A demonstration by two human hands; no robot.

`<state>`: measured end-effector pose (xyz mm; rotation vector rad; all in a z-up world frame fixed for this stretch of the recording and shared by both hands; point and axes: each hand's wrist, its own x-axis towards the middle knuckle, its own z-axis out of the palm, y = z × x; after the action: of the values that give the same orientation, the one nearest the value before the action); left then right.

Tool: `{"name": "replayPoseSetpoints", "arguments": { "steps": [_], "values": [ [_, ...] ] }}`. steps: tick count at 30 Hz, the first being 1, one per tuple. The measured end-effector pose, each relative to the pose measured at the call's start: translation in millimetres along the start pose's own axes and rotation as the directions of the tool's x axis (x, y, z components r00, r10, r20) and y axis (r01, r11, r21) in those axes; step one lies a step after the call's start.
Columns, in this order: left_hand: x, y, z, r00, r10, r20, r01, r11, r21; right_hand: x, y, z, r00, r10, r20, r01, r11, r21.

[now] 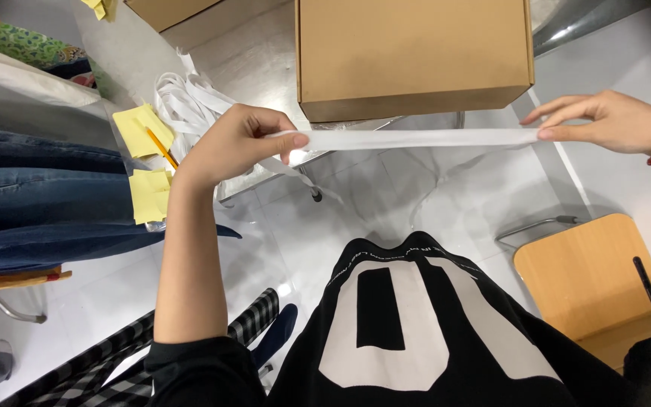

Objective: The person ties a white ribbon around a cardboard box, creating a cross pattern and finishing with a bow. They then pick up a yellow sticky note and a pencil, placing the note on the box and writing on it.

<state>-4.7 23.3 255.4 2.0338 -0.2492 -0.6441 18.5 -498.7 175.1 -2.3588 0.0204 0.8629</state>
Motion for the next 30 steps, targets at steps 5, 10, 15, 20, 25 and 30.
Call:
{"name": "replayPoseSetpoints", "arguments": {
  "steps": [5, 10, 15, 20, 25, 30],
  "values": [
    [-2.5, 8.4, 11.0, 0.996, 0.091, -0.003, -0.091, 0.995, 0.042, 7.3, 62.4, 10.1, 0.983, -0.05, -0.176, 0.053, 0.999, 0.01],
    [-7.3, 30.3, 23.0, 0.964, 0.247, 0.098, -0.244, 0.969, -0.039, 44.9, 167.6, 7.2, 0.799, -0.433, -0.417, 0.521, 0.844, 0.123],
    [-9.3, 29.8, 16.7, 0.981, 0.183, -0.056, -0.183, 0.983, 0.005, 57.8, 190.1, -11.2, 0.861, -0.364, -0.356, 0.453, 0.866, 0.211],
    [-5.7, 6.1, 11.9, 0.956, 0.25, -0.154, -0.26, 0.964, -0.051, 47.2, 207.5, -21.9, 0.928, -0.247, -0.278, 0.332, 0.887, 0.321],
    [-13.3, 2.4, 1.6, 0.99, -0.033, -0.134, 0.033, 0.999, 0.003, 7.9, 146.7, 4.8, 0.994, -0.093, -0.051, 0.106, 0.88, 0.463],
    [-5.3, -14.1, -2.2, 0.994, -0.057, -0.092, 0.06, 0.998, 0.033, -11.6, 101.6, 10.9, 0.999, 0.031, 0.04, -0.044, 0.917, 0.396]
  ]
}}
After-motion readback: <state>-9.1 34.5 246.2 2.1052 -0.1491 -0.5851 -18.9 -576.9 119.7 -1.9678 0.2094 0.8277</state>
